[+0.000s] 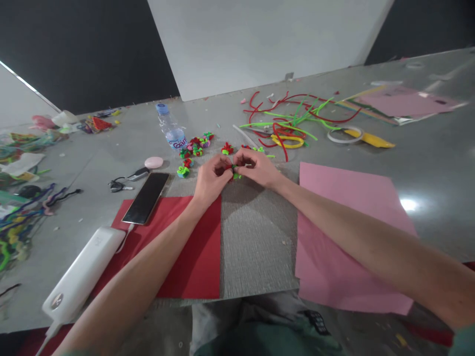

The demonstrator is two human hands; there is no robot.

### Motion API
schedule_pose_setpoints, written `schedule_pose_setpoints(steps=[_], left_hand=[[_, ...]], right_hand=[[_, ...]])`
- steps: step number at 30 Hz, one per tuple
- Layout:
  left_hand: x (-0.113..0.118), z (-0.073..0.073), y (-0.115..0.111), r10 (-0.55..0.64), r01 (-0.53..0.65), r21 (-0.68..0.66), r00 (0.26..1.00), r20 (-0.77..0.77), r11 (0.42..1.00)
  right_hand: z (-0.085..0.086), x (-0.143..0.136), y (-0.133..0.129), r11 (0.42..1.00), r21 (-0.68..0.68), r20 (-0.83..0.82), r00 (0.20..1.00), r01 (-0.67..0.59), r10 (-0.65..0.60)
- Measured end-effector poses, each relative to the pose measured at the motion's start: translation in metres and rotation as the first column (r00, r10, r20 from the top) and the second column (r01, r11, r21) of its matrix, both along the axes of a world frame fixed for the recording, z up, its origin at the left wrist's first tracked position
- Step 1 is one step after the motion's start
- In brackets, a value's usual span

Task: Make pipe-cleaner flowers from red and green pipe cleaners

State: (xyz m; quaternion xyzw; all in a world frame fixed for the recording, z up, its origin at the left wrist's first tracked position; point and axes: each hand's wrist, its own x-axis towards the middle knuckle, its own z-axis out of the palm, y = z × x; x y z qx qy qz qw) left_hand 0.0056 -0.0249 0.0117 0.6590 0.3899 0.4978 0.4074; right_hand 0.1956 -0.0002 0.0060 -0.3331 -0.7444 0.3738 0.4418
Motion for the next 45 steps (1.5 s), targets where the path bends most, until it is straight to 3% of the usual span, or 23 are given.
schedule_pose_setpoints(steps=[28,45], left_hand=[[-0.0019,-0.0042,0.0009,0.037,-0.027,0.083,0.991,-0.127,0.996],[-0.0017,-0.0028,-0.0004,0.028,-0.019,0.094,0.995,-0.099,0.995]], right_hand=[[0.0057,-0.0026,-0.0028,0.995,-0.097,-0.05,0.999,-0.011,0.006],[0.0006,-0.0035,-0.0012,0.985,-0.172,-0.09,0.996,-0.013,-0.002]])
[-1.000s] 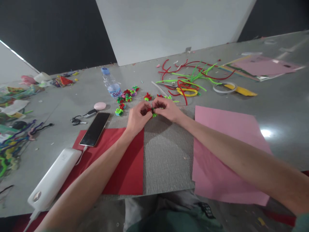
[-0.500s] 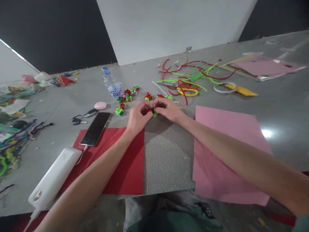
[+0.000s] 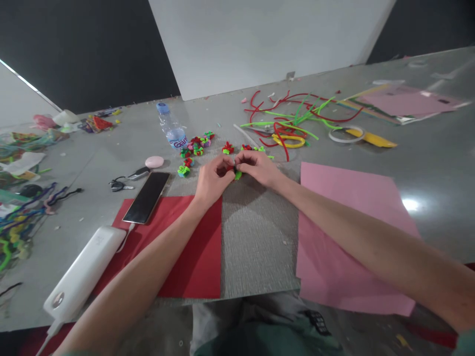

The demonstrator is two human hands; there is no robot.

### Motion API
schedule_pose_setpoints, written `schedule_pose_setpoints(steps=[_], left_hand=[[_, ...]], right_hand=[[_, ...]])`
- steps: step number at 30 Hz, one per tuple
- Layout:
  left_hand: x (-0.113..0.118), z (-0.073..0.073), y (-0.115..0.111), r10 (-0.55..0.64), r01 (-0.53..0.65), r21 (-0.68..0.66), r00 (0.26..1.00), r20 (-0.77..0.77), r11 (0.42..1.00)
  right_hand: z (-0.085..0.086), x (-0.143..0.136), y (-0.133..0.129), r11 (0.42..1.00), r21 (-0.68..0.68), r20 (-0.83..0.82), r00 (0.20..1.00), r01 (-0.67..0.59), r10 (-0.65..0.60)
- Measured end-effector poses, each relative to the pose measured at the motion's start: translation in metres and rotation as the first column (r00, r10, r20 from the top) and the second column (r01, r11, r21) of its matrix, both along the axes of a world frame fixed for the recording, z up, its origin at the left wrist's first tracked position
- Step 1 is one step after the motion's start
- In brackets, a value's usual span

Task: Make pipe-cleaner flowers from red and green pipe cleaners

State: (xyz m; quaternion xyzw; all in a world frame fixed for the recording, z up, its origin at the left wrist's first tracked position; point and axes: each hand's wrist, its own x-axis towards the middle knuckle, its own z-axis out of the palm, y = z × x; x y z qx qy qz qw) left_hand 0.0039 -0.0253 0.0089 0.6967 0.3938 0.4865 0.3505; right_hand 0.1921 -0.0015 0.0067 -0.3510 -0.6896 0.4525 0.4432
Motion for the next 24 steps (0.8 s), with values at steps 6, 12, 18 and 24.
schedule_pose_setpoints(steps=[6,12,18,24], left_hand=[[0.0,-0.001,0.0,-0.002,0.002,-0.001,1.0,0.013,1.0],[0.0,0.002,-0.001,0.005,-0.005,-0.002,1.0,0.008,1.0],[0.0,0.003,-0.001,0.004,-0.004,-0.017,1.0,0.021,1.0],[0.0,0.004,-0.002,-0.003,0.004,-0.021,1.0,0.014,1.0]], right_hand=[[0.003,0.001,-0.001,1.0,0.019,0.029,1.0,0.003,-0.003],[0.008,0.002,-0.003,0.996,0.084,0.107,0.994,0.009,-0.018],[0.01,0.002,-0.003,0.997,0.074,0.121,0.992,0.019,-0.028],[0.011,0.002,-0.004,0.996,0.093,0.135,0.99,0.018,-0.03]])
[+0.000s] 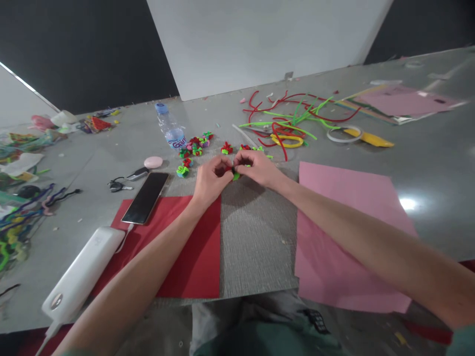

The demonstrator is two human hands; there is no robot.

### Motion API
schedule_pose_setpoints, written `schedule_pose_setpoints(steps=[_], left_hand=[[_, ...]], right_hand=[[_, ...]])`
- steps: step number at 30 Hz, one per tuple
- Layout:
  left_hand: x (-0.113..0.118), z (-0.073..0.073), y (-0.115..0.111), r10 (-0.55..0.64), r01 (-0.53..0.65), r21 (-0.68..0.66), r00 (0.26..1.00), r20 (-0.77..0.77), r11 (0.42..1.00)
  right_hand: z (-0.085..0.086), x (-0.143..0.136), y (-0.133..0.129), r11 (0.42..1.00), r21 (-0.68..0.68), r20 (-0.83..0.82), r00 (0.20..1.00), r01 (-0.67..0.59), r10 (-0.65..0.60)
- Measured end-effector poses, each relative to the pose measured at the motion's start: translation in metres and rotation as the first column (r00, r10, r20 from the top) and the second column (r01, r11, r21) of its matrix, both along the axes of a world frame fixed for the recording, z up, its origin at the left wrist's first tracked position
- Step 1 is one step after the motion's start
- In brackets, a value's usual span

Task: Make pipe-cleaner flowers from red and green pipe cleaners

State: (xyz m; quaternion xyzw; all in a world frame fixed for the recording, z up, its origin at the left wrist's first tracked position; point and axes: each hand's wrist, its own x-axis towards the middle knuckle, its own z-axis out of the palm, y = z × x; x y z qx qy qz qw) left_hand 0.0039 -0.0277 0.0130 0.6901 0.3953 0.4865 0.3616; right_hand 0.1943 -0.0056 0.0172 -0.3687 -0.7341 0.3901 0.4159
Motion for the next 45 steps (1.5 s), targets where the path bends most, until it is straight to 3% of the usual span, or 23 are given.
schedule_pose_setpoints(steps=[10,22,36,45], left_hand=[[0.0,0.0,0.0,0.009,-0.009,0.011,0.999,-0.032,1.0],[-0.001,-0.001,0.001,-0.007,0.007,-0.009,1.0,-0.018,1.0],[0.0,-0.004,0.002,-0.008,0.008,0.005,0.999,-0.035,1.0],[-0.001,-0.008,0.005,0.013,-0.007,0.062,0.996,-0.092,0.998]], right_hand=[[0.0,-0.001,-0.001,0.999,0.012,0.024,0.999,0.035,-0.035],[-0.005,0.001,0.002,0.999,-0.043,-0.011,1.0,-0.007,0.006],[-0.007,0.002,0.003,0.991,-0.13,-0.142,0.99,-0.037,0.018],[-0.011,0.003,0.006,0.994,-0.106,-0.173,0.985,-0.013,-0.006]])
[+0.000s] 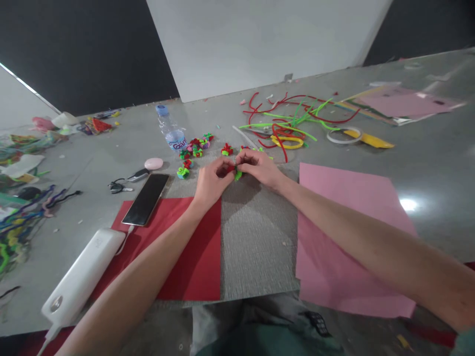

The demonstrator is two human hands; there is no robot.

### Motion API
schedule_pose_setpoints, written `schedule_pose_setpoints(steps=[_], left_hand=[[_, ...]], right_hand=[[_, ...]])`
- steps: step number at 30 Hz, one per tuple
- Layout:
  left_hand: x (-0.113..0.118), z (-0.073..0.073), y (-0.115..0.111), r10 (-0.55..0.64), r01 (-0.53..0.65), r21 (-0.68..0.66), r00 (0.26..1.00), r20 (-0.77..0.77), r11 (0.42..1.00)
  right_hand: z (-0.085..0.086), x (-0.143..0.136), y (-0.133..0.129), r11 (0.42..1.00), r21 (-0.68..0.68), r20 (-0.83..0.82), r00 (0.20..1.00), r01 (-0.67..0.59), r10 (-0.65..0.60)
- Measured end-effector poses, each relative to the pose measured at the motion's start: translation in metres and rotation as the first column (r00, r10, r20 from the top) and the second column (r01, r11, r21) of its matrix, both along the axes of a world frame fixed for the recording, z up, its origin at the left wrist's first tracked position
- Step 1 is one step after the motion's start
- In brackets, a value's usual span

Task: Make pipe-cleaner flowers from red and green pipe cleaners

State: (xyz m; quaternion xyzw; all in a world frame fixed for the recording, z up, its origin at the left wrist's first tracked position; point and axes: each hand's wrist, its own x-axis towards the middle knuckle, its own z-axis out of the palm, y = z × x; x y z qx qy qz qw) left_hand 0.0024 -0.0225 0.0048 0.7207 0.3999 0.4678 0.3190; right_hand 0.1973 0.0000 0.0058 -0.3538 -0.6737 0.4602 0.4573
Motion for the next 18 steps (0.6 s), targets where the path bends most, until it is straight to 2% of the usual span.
schedule_pose_setpoints(steps=[8,12,18], left_hand=[[-0.0005,0.0057,-0.0028,0.021,-0.01,0.09,0.992,-0.122,0.996],[-0.0007,0.0061,-0.0029,0.031,-0.022,0.087,0.994,-0.101,0.996],[0.0002,0.0043,-0.002,0.028,-0.028,0.022,0.999,0.019,0.999]], right_hand=[[-0.0022,0.0003,0.0016,1.0,-0.024,-0.003,1.0,-0.001,0.0],[-0.0005,-0.0002,-0.0007,1.0,-0.024,-0.039,0.999,-0.004,0.003],[-0.0009,-0.0014,0.0002,0.999,-0.027,-0.072,0.997,-0.02,0.018]])
